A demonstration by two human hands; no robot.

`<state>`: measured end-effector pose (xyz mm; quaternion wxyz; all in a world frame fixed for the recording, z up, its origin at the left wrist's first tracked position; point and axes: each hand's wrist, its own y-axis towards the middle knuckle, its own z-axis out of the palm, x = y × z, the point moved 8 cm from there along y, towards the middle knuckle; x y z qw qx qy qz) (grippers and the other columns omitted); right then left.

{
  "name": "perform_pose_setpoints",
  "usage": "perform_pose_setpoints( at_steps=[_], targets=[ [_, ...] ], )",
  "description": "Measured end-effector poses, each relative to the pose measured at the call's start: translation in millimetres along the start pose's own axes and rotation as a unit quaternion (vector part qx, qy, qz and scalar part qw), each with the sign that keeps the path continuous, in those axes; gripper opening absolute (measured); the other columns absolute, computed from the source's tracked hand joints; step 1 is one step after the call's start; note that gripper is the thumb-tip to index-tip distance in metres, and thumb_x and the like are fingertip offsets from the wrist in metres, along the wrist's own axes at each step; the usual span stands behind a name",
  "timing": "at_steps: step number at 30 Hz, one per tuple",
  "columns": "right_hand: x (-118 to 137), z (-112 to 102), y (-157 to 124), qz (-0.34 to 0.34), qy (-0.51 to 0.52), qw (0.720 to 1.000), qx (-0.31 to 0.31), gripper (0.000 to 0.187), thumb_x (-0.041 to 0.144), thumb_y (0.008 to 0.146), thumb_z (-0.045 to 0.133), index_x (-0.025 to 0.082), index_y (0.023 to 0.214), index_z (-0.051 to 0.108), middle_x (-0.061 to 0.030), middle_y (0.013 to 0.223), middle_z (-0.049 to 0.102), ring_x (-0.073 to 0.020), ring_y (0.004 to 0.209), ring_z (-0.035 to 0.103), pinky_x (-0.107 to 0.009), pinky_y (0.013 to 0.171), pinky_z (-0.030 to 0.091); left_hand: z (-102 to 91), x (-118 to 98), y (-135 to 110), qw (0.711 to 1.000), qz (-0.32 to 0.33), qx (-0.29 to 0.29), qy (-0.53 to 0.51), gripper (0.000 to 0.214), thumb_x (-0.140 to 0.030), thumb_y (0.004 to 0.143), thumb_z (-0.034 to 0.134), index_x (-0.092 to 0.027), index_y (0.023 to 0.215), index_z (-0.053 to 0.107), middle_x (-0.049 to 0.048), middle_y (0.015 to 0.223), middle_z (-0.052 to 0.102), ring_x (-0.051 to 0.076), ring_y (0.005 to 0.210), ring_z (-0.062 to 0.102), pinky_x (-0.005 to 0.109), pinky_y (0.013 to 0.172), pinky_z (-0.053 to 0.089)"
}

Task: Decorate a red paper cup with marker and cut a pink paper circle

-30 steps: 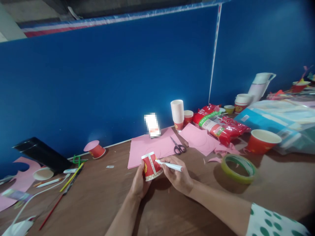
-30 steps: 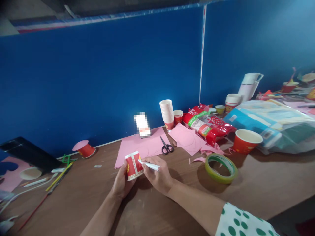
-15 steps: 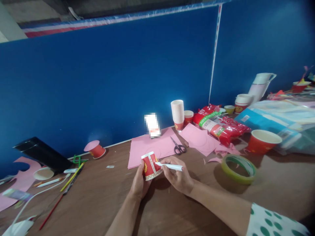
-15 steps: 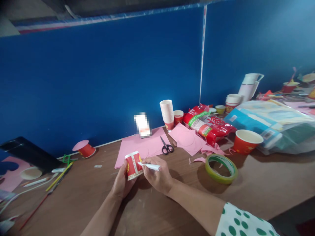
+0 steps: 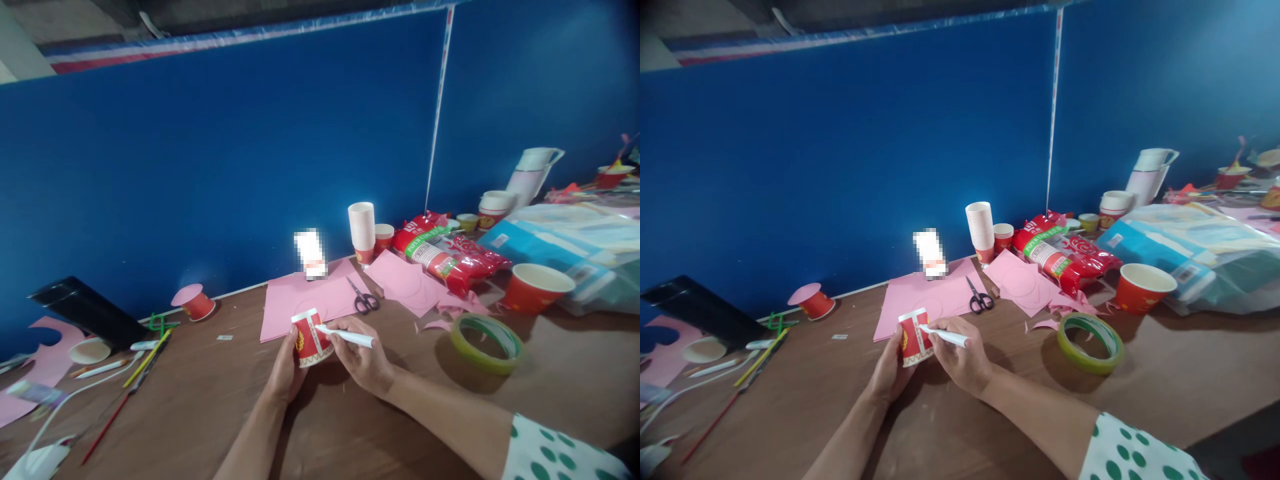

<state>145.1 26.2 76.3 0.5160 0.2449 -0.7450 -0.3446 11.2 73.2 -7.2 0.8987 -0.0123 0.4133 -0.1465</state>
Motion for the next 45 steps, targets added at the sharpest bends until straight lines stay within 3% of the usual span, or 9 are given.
perform_pose_setpoints(
  at_steps=[27,45],
  targets=[
    [-2.7,1.3,-0.4,0.005,-0.017,1.0,0.009,0.01,0.016,0.089,0.049,0.019,0.092,0.058,-0.0059,0.082,0.066,-0.0179,0.078,0.063,-0.031,0.075,0.05,-2.4,-0.5,1.2,1.0,0.003,-0.016,-0.001,0.033,-0.038,0.084,0.056,-0.01,0.096,0.067,0.0101,0.094,0.073,0.026,0.098,0.065,0.04,0.097,0.045],
    [2.5,2.2,-0.3,-0.013,0.0,1.0,0.009,0.011,0.014,0.087,0.052,0.019,0.095,0.058,-0.0056,0.085,0.066,-0.0171,0.08,0.062,-0.03,0.075,0.05,-0.6,1.3,0.9,1.0,0.008,0.013,0.017,0.036,-0.037,0.084,0.057,-0.012,0.107,0.063,0.0099,0.106,0.069,0.026,0.103,0.063,0.04,0.098,0.043]
  ],
)
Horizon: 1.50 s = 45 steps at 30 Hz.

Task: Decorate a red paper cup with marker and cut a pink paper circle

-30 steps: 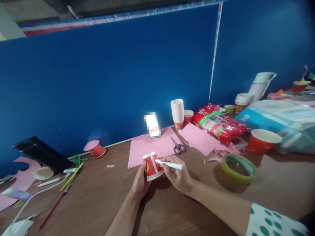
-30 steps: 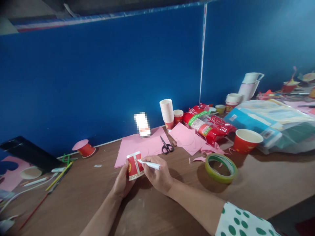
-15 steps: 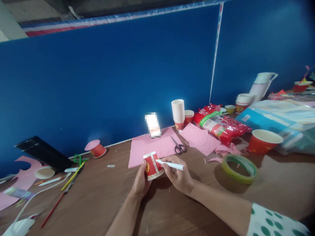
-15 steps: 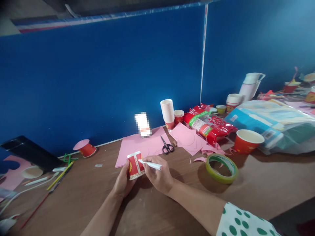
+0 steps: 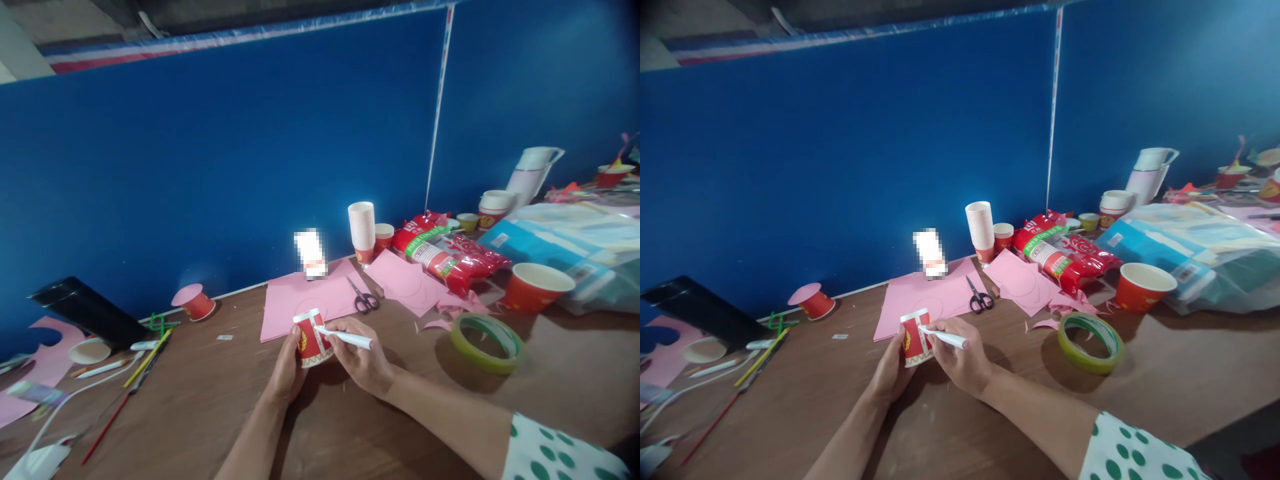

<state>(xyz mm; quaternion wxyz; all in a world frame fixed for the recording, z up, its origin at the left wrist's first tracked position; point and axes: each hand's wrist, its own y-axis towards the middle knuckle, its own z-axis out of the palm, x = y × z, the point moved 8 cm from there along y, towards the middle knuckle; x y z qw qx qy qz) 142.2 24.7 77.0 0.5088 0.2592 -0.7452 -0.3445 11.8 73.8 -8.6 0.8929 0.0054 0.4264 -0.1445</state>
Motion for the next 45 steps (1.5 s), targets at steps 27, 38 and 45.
perform_pose_setpoints(
  at_steps=[27,38,45],
  targets=[
    [11.6,2.3,-0.6,-0.055,-0.02,0.998,0.034,0.014,0.014,0.088,0.049,0.019,0.098,0.057,-0.0055,0.083,0.067,-0.0176,0.078,0.062,-0.031,0.075,0.051,1.1,-1.1,-0.6,1.0,-0.006,-0.008,-0.007,0.035,-0.041,0.084,0.056,-0.012,0.101,0.065,0.0092,0.098,0.071,0.024,0.101,0.063,0.038,0.097,0.043],
    [8.6,0.3,0.7,-0.041,-0.034,0.998,0.015,0.013,0.016,0.089,0.049,0.019,0.097,0.058,-0.0063,0.083,0.068,-0.0182,0.079,0.064,-0.031,0.075,0.052,2.0,-2.4,-0.1,1.0,0.009,0.005,0.009,0.037,-0.039,0.086,0.055,-0.011,0.108,0.061,0.0101,0.104,0.069,0.024,0.101,0.063,0.038,0.096,0.043],
    [10.2,0.0,1.6,-0.042,-0.039,0.998,0.016,0.012,0.016,0.089,0.048,0.019,0.096,0.058,-0.0062,0.082,0.068,-0.0185,0.077,0.064,-0.031,0.074,0.052,2.6,-2.4,-0.2,1.0,0.012,0.005,0.019,0.039,-0.04,0.084,0.056,-0.011,0.11,0.061,0.0112,0.104,0.069,0.025,0.1,0.063,0.038,0.094,0.044]
  ],
)
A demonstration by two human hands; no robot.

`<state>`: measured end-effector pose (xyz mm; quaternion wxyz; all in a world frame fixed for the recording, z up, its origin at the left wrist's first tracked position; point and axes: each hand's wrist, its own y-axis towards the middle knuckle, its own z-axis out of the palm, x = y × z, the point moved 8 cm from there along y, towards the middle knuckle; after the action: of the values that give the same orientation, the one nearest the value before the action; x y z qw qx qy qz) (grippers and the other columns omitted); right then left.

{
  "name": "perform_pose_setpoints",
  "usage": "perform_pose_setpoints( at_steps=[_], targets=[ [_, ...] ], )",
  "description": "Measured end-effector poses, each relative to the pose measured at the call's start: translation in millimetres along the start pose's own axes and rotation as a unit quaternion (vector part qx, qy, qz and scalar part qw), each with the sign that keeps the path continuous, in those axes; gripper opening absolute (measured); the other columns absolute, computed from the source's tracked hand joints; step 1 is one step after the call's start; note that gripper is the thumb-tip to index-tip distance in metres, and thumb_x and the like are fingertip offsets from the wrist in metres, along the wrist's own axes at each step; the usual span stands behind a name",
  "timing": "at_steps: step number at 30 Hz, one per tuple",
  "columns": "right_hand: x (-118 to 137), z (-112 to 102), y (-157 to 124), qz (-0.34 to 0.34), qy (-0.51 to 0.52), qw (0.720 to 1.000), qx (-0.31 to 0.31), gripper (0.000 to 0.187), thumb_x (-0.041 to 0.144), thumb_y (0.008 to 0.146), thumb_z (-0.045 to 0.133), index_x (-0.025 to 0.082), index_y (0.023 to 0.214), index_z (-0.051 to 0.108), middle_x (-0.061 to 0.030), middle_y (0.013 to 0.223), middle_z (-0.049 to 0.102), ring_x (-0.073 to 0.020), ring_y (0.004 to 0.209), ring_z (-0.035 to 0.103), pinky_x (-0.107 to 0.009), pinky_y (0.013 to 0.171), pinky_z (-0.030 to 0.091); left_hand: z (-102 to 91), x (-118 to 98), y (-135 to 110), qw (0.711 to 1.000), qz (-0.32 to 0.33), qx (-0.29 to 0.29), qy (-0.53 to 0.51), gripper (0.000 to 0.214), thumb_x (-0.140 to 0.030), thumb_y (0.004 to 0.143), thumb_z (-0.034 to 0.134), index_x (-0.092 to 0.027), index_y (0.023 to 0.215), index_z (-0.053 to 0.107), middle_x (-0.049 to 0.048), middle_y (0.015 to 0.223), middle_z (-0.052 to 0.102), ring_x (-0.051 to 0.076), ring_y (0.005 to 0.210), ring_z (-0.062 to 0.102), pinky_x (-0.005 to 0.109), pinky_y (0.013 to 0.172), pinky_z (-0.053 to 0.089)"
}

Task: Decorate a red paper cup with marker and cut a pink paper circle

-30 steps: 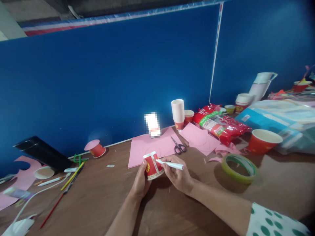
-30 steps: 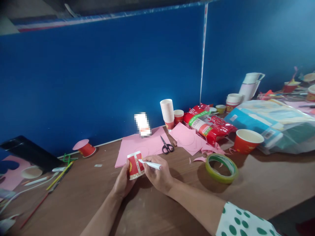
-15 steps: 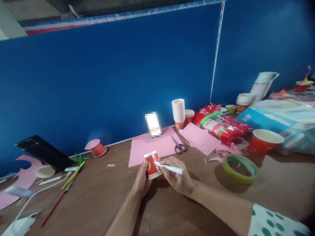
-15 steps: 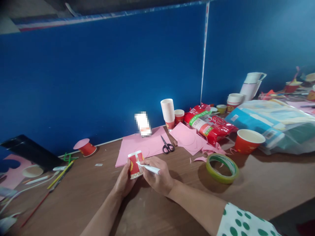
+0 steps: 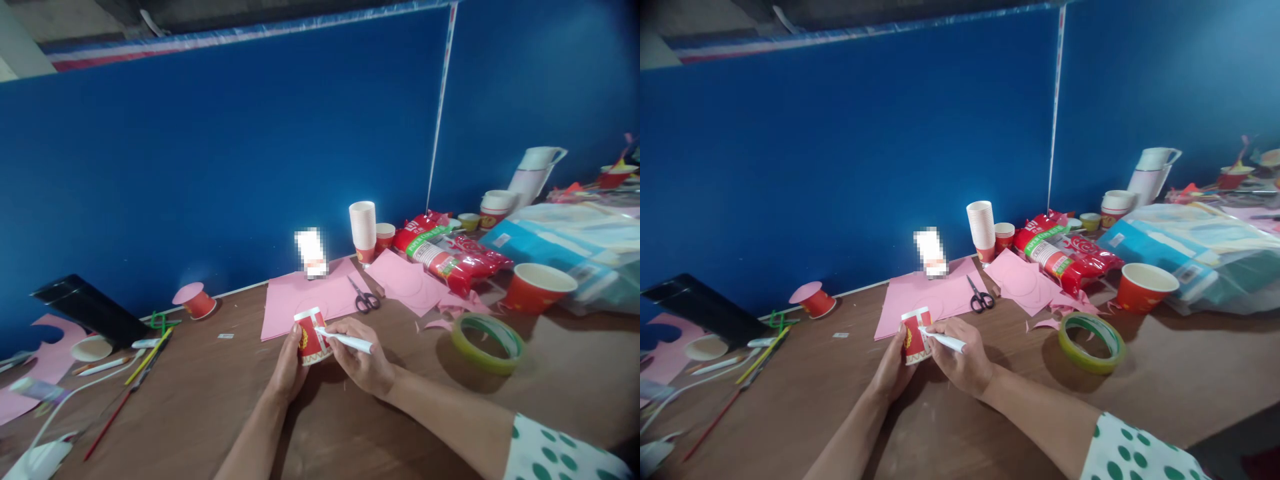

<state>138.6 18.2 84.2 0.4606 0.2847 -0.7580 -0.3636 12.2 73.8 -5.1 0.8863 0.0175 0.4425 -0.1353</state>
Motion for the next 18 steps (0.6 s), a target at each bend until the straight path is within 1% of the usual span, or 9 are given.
perform_pose_setpoints(
  at_steps=[4,7,10,12,15,16,18],
  targets=[
    [-0.3,-0.2,0.2,0.003,-0.004,1.0,-0.002,0.013,0.016,0.089,0.047,0.02,0.096,0.057,-0.0061,0.082,0.068,-0.0184,0.077,0.064,-0.031,0.074,0.052,-1.2,1.0,0.6,1.0,0.001,-0.006,0.006,0.039,-0.042,0.082,0.058,-0.012,0.107,0.061,0.0102,0.103,0.069,0.025,0.101,0.063,0.038,0.095,0.043],
    [-0.1,0.4,0.1,0.0,-0.002,1.0,0.0,0.013,0.015,0.089,0.048,0.02,0.097,0.058,-0.0061,0.083,0.068,-0.0184,0.077,0.064,-0.032,0.074,0.052,-4.0,0.7,0.2,1.0,0.008,-0.025,0.018,0.04,-0.046,0.079,0.061,-0.013,0.101,0.064,0.009,0.099,0.07,0.024,0.099,0.063,0.037,0.094,0.044],
    [-0.6,0.7,-0.2,0.0,0.0,1.0,0.0,0.013,0.015,0.089,0.049,0.02,0.097,0.058,-0.0059,0.083,0.068,-0.0185,0.078,0.064,-0.032,0.075,0.052,-6.8,-0.8,-2.0,0.997,0.007,-0.055,0.047,0.048,-0.055,0.078,0.058,-0.011,0.095,0.066,0.0095,0.091,0.071,0.024,0.09,0.065,0.037,0.089,0.046],
    [-1.0,0.9,-0.4,0.0,0.001,1.0,0.0,0.013,0.014,0.088,0.049,0.02,0.097,0.058,-0.0057,0.083,0.068,-0.0184,0.078,0.064,-0.032,0.075,0.052,-7.1,-3.5,-4.1,0.996,0.008,-0.069,0.064,0.05,-0.058,0.078,0.055,-0.01,0.089,0.067,0.0093,0.085,0.071,0.023,0.08,0.066,0.035,0.082,0.049],
    [-1.3,0.8,-0.3,0.0,0.001,1.0,-0.001,0.013,0.014,0.088,0.05,0.02,0.096,0.057,-0.0057,0.083,0.068,-0.0183,0.078,0.064,-0.032,0.075,0.052,-6.8,-7.9,-6.1,0.994,0.017,-0.074,0.081,0.04,-0.051,0.077,0.059,-0.012,0.083,0.069,0.0062,0.077,0.071,0.019,0.069,0.063,0.031,0.073,0.05],
    [-1.4,0.5,-0.2,0.0,0.0,1.0,-0.002,0.012,0.014,0.088,0.049,0.02,0.096,0.057,-0.0055,0.082,0.067,-0.0182,0.077,0.064,-0.032,0.075,0.052,-7.0,-8.2,-6.1,0.993,0.017,-0.072,0.087,0.037,-0.048,0.077,0.061,-0.013,0.083,0.069,0.0055,0.076,0.071,0.019,0.068,0.062,0.031,0.073,0.05],
    [-1.6,-0.1,0.1,0.002,-0.001,1.0,-0.005,0.012,0.016,0.089,0.049,0.02,0.096,0.057,-0.0053,0.081,0.067,-0.0182,0.077,0.064,-0.031,0.074,0.052,-8.0,-8.0,-5.3,0.993,0.02,-0.067,0.097,0.036,-0.048,0.078,0.06,-0.013,0.083,0.069,0.0054,0.077,0.071,0.019,0.07,0.062,0.031,0.074,0.05]
  ],
)
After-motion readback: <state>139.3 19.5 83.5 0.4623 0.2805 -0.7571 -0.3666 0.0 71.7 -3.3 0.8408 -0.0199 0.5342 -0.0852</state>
